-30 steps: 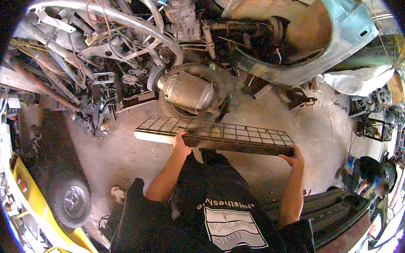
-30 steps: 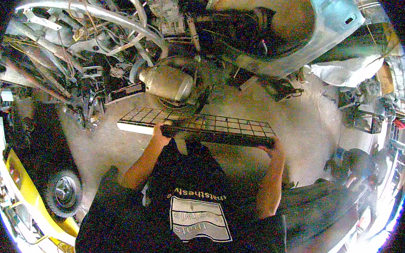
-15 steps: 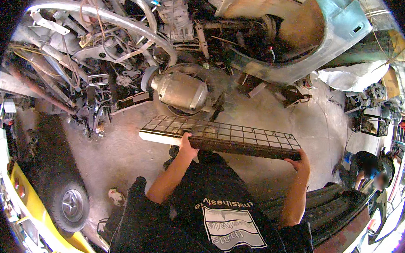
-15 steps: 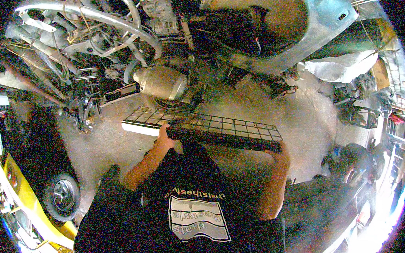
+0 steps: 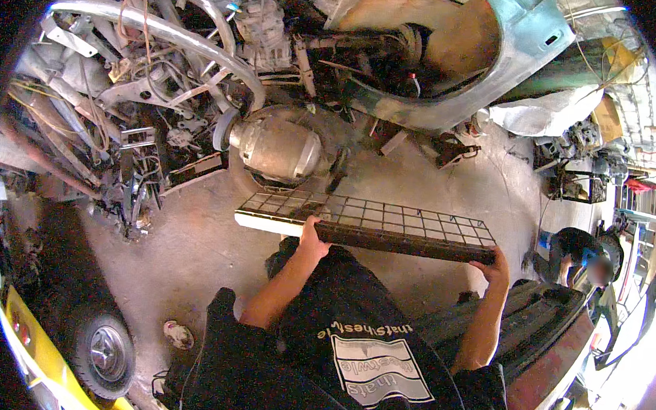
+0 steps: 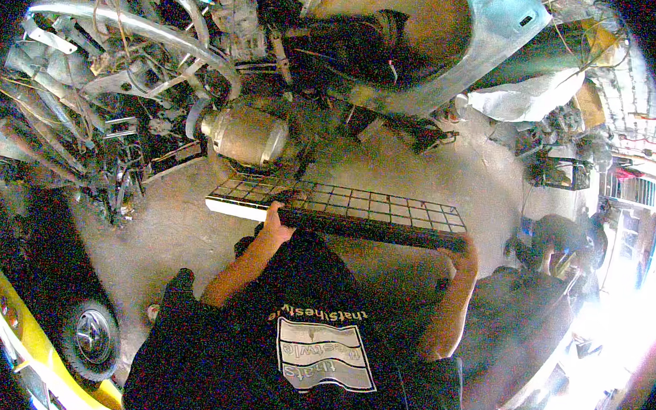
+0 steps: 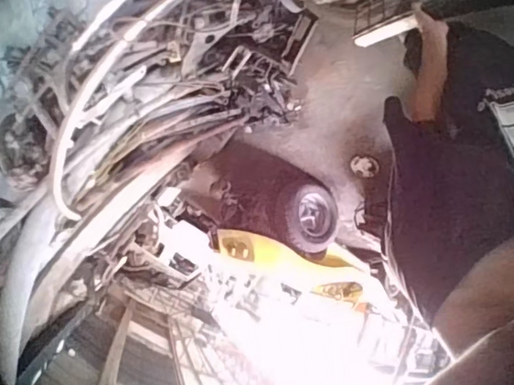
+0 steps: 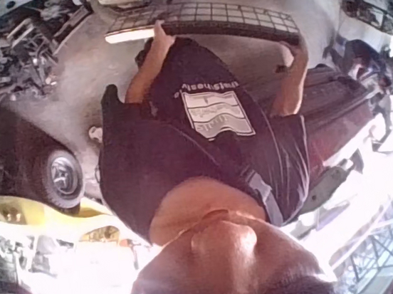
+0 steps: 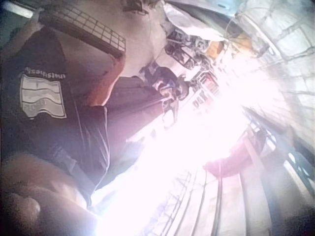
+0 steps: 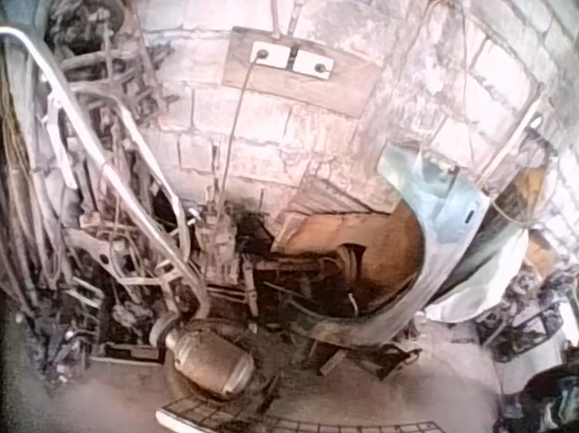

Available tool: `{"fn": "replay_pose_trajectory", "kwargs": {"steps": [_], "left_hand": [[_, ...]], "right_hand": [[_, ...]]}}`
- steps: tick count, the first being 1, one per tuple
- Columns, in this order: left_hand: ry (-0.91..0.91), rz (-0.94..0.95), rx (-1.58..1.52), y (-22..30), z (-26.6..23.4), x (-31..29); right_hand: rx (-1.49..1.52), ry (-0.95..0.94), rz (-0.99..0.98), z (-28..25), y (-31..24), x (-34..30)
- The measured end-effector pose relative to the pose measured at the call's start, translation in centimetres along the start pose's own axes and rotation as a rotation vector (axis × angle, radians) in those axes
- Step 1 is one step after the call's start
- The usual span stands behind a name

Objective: The person holds a rectangular metal grille and repeatedly rubs it against a rotating grinding wheel to clean or deburr its surface. The person adjusts the grille's orientation and position while maintaining contact with the wheel.

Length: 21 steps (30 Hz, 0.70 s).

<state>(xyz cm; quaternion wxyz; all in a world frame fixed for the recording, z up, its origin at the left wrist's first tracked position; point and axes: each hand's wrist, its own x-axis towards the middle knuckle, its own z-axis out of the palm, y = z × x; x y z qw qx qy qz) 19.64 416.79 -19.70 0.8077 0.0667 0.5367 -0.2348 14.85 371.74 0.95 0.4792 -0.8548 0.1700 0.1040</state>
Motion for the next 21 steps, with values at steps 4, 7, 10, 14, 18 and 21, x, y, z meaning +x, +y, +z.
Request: {"fn": "replay_pose_trajectory", "kwargs": {"steps": [4, 7, 10, 14, 18, 21], "left_hand": [[-0.051, -0.039, -0.059, 0.9, -0.8, -0.2], [0.061, -0.008, -0.011, 2.4, -1.6, -1.3], [-0.034, 0.055, -0.021, 4.0, -1.6, -1.8], [-0.094, 0.159, -0.020, 5.3, -2.1, -2.7], [0.086, 0.213, 0.019, 5.7, -2.7, -3.4], [0.086, 0.228, 0.011, 5.1, -3.0, -3.7]], "right_hand": [[0.268, 0.088, 0.155, 1.6, -1.3, -0.3], [0.384, 0.105, 0.244, 3.2, -1.4, -0.3], [0.721, 0.228, 0.608, 4.7, -0.7, 2.8], [0.919, 0.243, 0.782, 6.6, 1.5, 5.7], [0.630, -0.021, 0.468, 8.2, 3.9, 6.7], [0.623, -0.007, 0.485, 8.1, 5.3, 7.4]]}}
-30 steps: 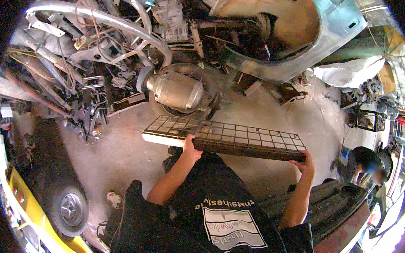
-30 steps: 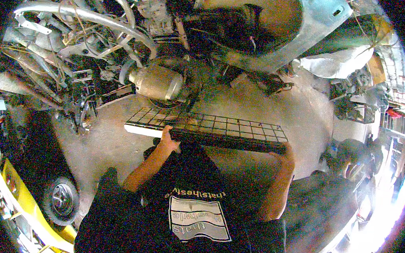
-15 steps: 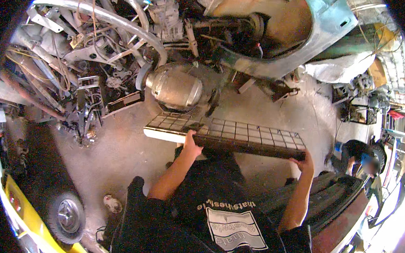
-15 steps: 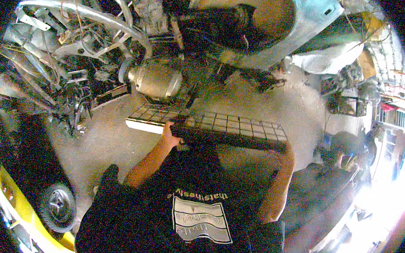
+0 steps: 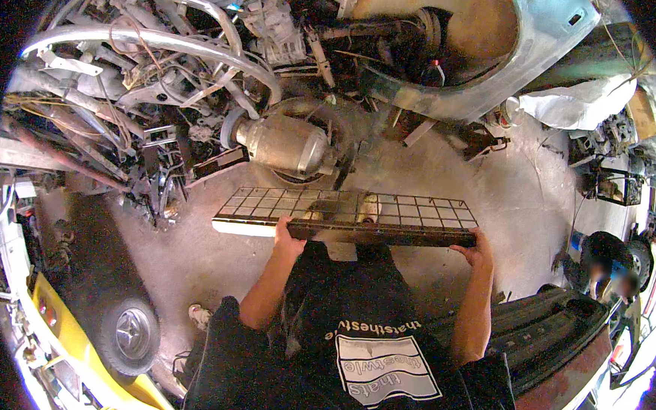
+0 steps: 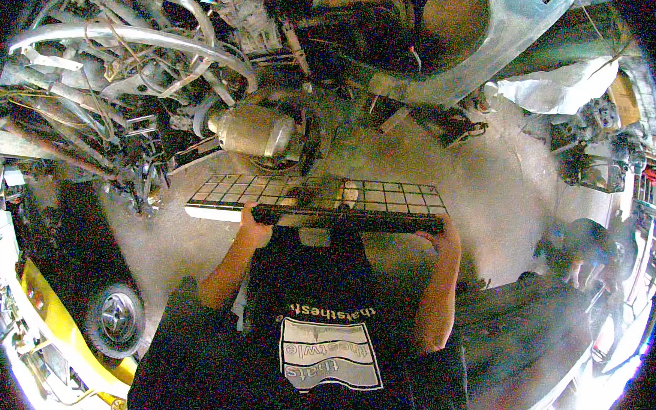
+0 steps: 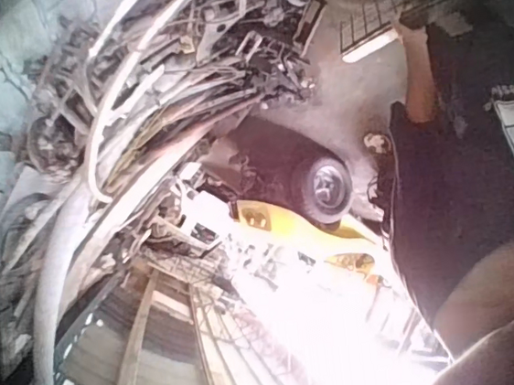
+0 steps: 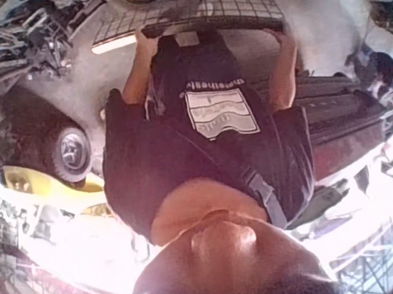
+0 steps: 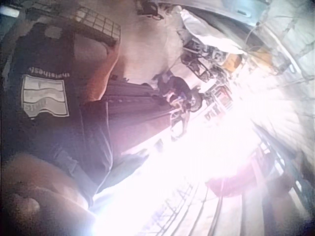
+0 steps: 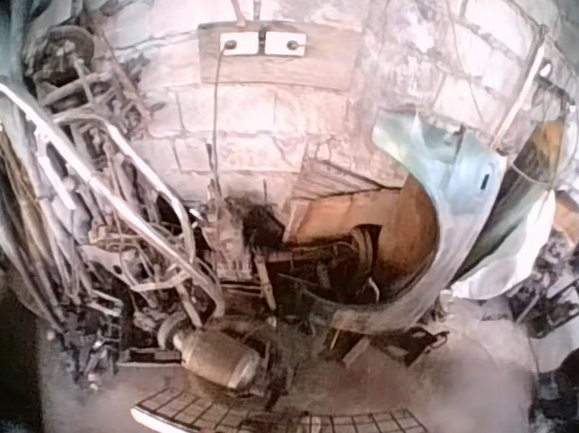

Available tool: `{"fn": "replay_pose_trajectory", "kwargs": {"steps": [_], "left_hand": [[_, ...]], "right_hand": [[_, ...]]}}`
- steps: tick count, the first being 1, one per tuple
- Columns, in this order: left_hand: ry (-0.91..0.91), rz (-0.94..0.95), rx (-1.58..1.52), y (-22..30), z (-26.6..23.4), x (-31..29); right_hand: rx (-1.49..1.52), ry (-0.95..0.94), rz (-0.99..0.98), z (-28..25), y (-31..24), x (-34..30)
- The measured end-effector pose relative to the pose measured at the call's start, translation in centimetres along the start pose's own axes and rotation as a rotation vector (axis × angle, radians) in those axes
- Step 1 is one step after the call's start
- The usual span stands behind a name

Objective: The person holds a rectangular metal grille and repeatedly rubs it against a rotating grinding wheel to clean or deburr its surface. The person adjusts the grille's orientation and position while maintaining contact with the wheel.

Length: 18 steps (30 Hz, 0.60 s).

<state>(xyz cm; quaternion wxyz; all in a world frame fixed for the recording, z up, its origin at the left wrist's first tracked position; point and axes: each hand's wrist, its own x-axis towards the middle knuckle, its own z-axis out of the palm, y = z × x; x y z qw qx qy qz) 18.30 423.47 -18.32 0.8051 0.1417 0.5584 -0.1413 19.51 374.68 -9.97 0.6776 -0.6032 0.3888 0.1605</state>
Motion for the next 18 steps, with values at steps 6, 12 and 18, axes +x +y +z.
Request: {"fn": "replay_pose_trajectory", "kwargs": {"steps": [6, 12, 18], "left_hand": [[0.098, -0.033, 0.007, -2.4, 1.4, -0.8], [-0.077, 0.178, 0.102, -6.3, 3.0, -1.5], [-0.141, 0.092, 0.061, -8.1, 3.0, -0.5]], "right_hand": [[0.025, 0.091, 0.030, -3.0, -0.4, 0.9], [0.330, 0.195, 0.277, -4.9, -3.4, 0.3], [0.312, 0.140, 0.262, -6.6, -4.7, 0.5]]}}
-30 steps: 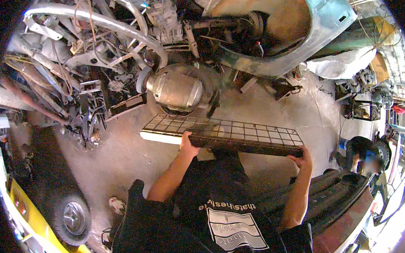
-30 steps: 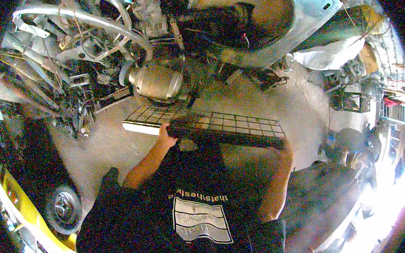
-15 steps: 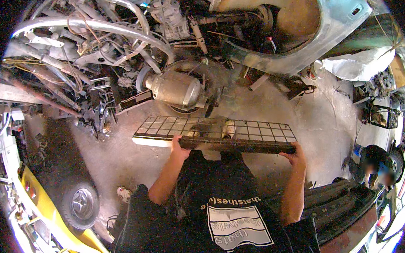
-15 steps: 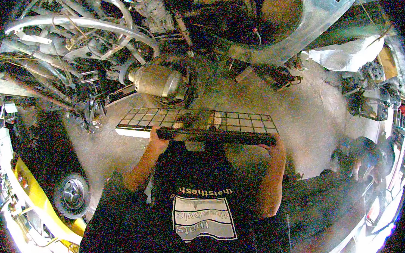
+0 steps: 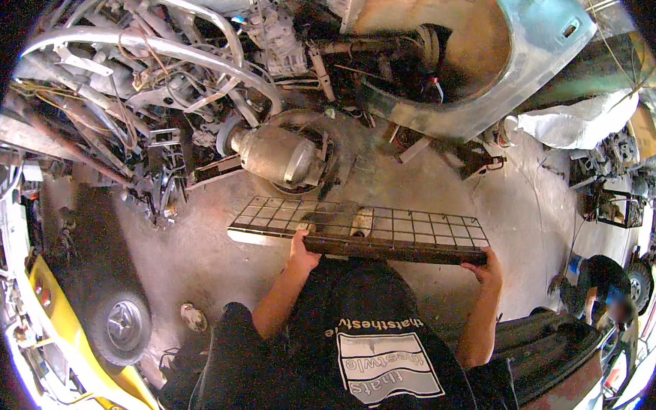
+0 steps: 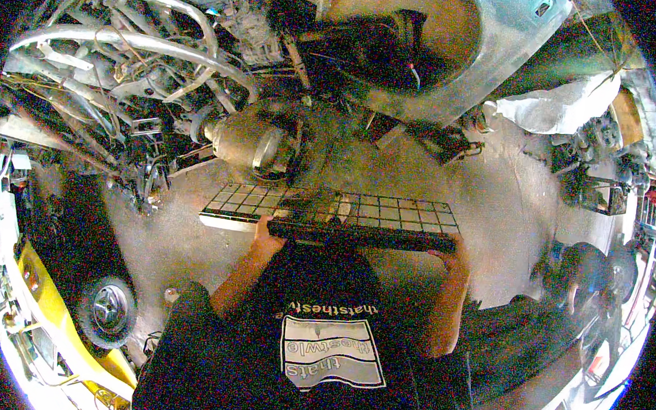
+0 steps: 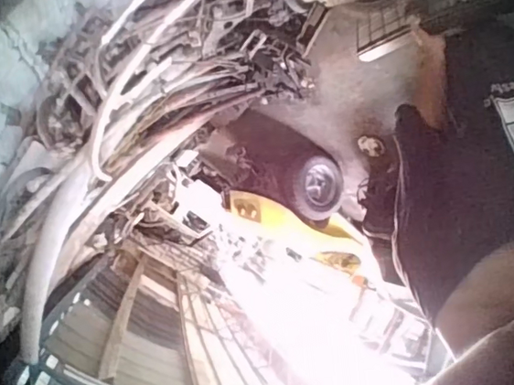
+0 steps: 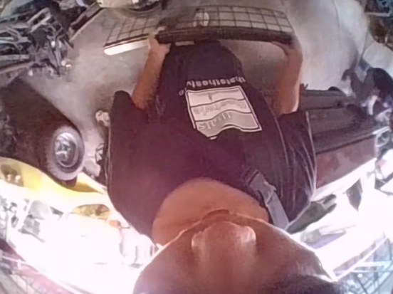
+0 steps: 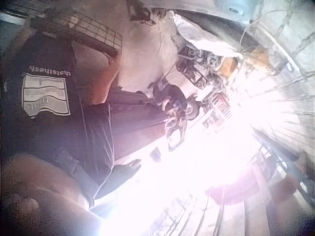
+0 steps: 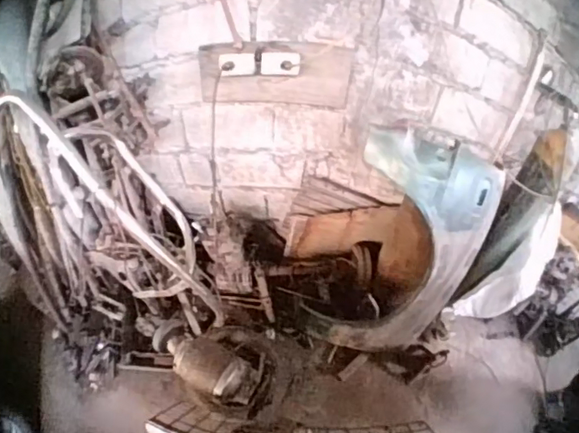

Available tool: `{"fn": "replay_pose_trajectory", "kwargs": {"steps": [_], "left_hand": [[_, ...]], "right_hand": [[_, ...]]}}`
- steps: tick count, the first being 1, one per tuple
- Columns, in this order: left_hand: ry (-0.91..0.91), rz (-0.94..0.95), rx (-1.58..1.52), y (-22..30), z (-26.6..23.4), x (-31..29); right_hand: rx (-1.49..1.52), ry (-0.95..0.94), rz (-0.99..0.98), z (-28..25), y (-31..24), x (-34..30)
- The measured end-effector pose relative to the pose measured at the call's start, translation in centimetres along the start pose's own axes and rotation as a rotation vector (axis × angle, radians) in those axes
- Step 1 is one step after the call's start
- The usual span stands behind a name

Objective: The person holds a rectangular metal grille and repeatedly rubs it against a rotating grinding wheel to clean or deburr its surface. The person adjusts the grille's orientation and position while maintaining contact with the wheel.

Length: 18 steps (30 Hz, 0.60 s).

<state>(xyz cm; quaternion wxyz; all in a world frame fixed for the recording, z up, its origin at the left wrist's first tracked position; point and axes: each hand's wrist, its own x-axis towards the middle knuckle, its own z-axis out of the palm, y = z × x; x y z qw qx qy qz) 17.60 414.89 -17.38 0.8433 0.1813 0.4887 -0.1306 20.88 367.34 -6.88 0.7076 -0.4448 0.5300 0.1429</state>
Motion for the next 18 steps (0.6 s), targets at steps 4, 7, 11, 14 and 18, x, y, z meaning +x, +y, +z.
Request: {"fn": "replay_pose_trajectory", "kwargs": {"steps": [4, 7, 11, 14, 18], "left_hand": [[0.012, -0.056, -0.098, -0.2, 0.9, -0.8], [0.116, -0.088, -0.081, -0.7, 2.1, -1.9], [0.161, -0.084, -0.140, -1.6, 3.4, -1.9], [0.154, -0.073, 0.012, -2.3, 3.6, -2.2], [0.017, -0.089, -0.111, -2.8, 4.3, -2.7]], "right_hand": [[-0.434, -0.181, -0.391, -1.1, -0.4, 1.1], [-0.151, -0.117, -0.156, -1.2, -1.6, 0.8], [-0.220, -0.187, -0.242, -0.9, -2.4, -1.5], [-0.369, -0.218, -0.397, -1.0, -2.5, -2.2], [-0.522, -0.173, -0.555, -3.0, -2.2, -0.9]]}}
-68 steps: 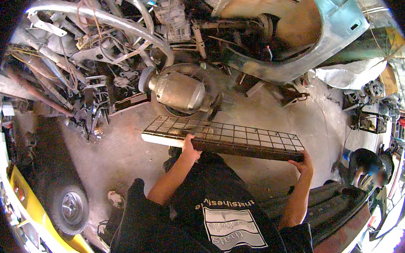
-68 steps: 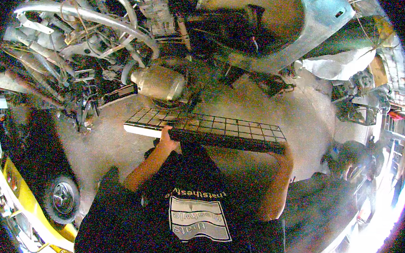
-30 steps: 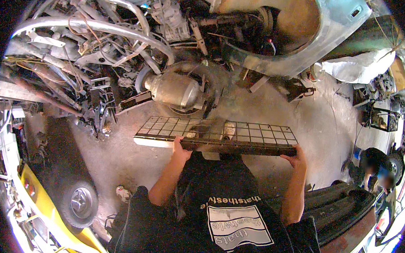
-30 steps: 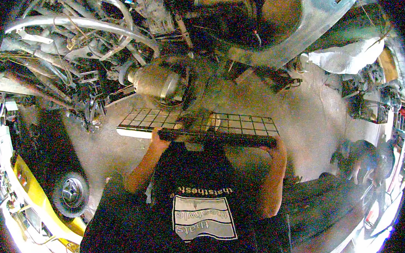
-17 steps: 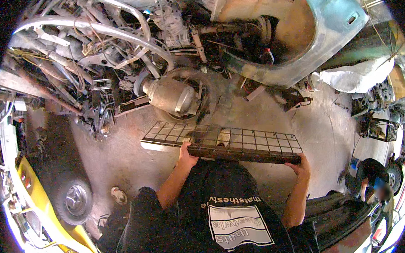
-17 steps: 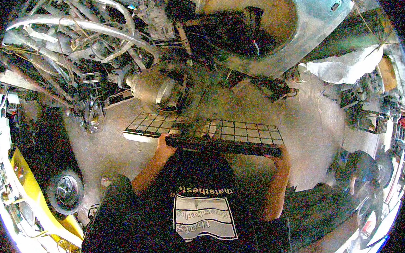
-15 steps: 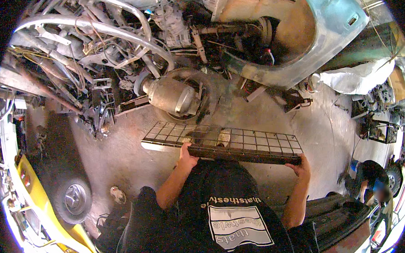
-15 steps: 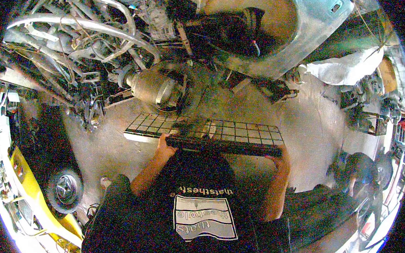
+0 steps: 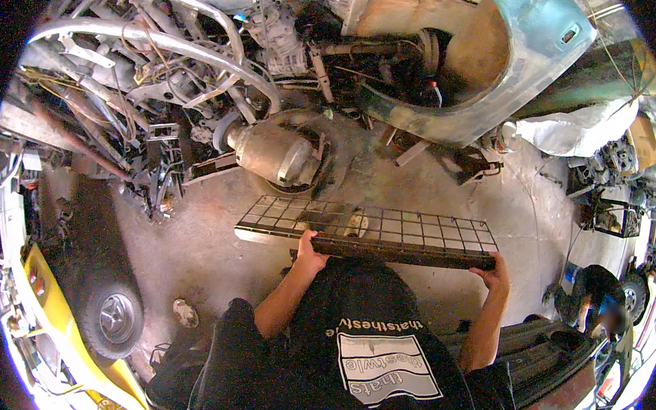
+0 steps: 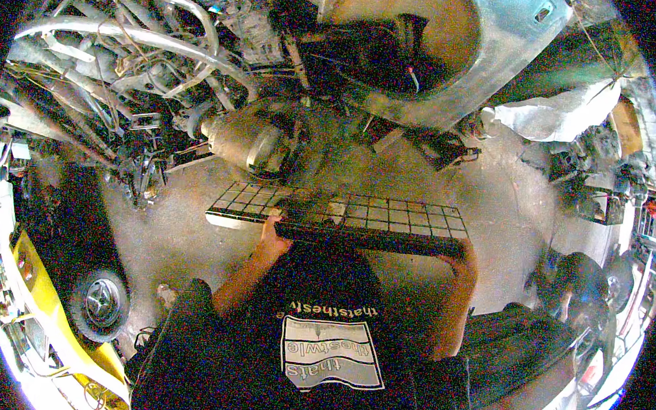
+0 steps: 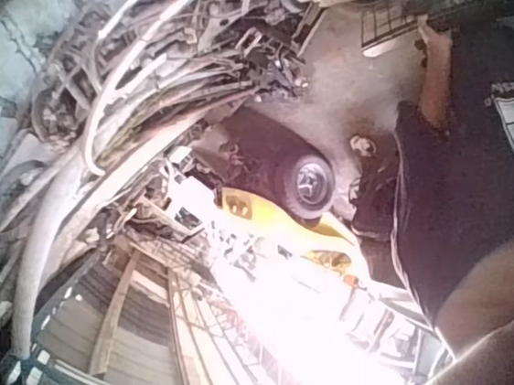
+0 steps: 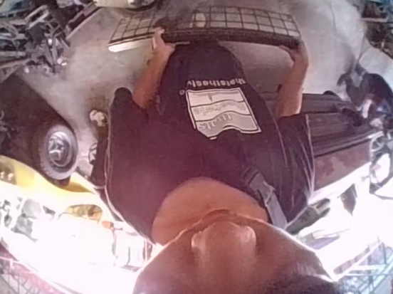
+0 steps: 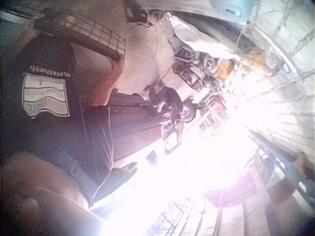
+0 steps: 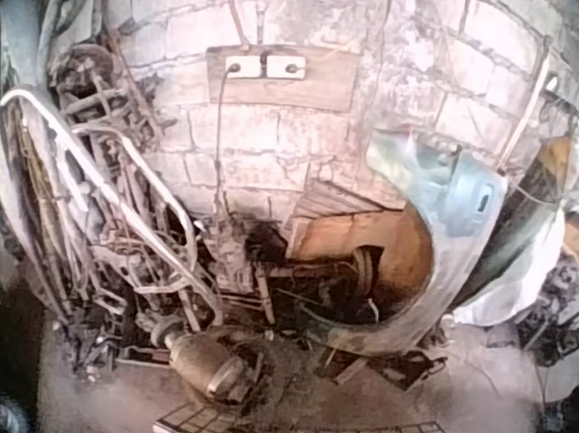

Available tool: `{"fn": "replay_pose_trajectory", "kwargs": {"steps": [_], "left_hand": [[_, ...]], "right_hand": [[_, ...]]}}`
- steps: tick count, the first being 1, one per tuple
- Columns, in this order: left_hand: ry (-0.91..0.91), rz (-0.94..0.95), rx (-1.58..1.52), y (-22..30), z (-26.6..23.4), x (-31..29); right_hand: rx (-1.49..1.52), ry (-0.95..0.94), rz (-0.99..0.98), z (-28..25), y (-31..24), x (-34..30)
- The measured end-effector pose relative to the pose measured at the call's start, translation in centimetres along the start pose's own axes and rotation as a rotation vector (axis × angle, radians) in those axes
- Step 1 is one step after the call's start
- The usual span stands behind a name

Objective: The person holds a rectangular metal grille and repeatedly rubs it against a rotating grinding wheel to clean or deburr its surface. The person adjusts the grille's orientation and position while maintaining contact with the wheel.

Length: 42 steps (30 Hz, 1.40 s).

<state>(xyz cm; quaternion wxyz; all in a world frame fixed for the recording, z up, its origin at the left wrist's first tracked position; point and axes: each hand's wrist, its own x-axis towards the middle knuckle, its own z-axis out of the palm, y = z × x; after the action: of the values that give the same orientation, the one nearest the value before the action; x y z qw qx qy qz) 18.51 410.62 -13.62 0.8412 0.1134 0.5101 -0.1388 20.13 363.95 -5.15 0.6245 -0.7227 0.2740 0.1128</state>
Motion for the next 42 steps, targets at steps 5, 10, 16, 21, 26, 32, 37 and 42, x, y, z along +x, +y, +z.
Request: {"fn": "replay_pose_trajectory", "kwargs": {"steps": [5, 10, 16, 21, 26, 32, 37, 42], "left_hand": [[0.011, 0.096, 0.167, -1.0, 0.4, 0.2], [0.044, 0.015, 0.094, -1.6, 0.3, 1.4], [0.084, -0.092, 0.012, -1.8, 1.6, 1.0], [0.105, -0.022, 0.153, -1.3, 1.1, 2.2], [0.046, 0.180, 0.274, -0.7, -1.2, 4.4], [-0.005, 0.102, 0.138, 0.9, -2.0, 5.1], [0.126, -0.007, 0.115, 3.9, -1.7, 4.5], [0.123, -0.054, 0.095, 4.5, -1.5, 4.5]], "right_hand": [[0.040, 0.104, 0.076, -1.6, 1.5, 0.5], [0.054, 0.180, 0.138, -1.2, -0.6, -1.2], [-0.082, 0.080, 0.026, -2.1, -0.8, -2.3], [0.129, 0.230, 0.161, -2.1, 0.7, -0.9], [0.562, 0.245, 0.591, -1.2, 0.0, 1.0], [0.183, 0.088, 0.329, 0.3, 1.5, 0.8], [0.614, 0.199, 0.549, 2.4, 2.2, -0.2], [0.421, 0.224, 0.506, 3.6, 1.4, -1.8]]}}
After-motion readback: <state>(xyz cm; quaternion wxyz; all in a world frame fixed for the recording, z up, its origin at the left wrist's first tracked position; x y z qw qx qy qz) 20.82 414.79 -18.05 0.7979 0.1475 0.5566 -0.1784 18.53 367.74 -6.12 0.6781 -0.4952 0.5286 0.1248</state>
